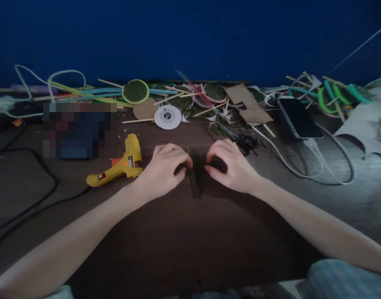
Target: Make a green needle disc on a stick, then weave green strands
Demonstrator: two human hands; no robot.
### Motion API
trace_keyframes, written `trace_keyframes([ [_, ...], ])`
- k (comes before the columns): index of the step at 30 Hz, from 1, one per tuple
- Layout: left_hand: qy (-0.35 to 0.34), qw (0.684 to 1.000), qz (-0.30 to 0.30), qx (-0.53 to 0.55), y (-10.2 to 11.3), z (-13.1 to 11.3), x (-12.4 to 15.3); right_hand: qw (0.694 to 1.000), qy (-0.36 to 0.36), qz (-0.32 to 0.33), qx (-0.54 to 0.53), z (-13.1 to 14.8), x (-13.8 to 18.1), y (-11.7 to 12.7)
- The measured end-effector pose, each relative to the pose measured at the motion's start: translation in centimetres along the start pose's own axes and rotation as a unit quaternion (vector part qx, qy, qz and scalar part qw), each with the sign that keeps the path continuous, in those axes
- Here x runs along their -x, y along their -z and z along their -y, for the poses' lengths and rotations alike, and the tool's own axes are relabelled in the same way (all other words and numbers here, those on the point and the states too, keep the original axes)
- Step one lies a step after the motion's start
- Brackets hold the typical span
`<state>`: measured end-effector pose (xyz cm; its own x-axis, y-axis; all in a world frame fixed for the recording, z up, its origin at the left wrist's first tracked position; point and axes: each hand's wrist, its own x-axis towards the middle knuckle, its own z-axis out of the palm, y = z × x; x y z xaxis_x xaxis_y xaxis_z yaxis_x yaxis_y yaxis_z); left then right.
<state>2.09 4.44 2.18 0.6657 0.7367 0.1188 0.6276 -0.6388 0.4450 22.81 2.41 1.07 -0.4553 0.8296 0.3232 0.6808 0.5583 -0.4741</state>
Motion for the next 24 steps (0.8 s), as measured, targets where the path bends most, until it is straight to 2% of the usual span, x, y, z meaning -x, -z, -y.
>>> trace_keyframes([
  [3, 0.027, 0.999, -0.012, -0.017, -0.2, 0.1, 0.1, 0.999, 0.005, 0.03, 0.021, 0.7, 0.1, 0.1],
  [8, 0.059, 0.998, -0.007, -0.002, -0.3, 0.1, 0.1, 0.997, 0.056, 0.055, 0.011, 0.8, 0.2, 0.4],
  [12, 0.07, 0.997, 0.0, 0.031, 0.0, 0.0, 0.2, 0.998, 0.047, 0.039, 0.018, 0.3, 0.3, 0.3],
  [18, 0.039, 0.999, 0.01, 0.022, -0.1, 0.3, 0.2, 0.999, 0.032, 0.019, 0.031, -0.1, 0.3, 0.1],
  [24, 0.022, 0.999, 0.021, 0.015, -0.2, 0.5, 0.0, 0.997, 0.074, 0.006, 0.016, -0.1, 0.4, -0.4],
])
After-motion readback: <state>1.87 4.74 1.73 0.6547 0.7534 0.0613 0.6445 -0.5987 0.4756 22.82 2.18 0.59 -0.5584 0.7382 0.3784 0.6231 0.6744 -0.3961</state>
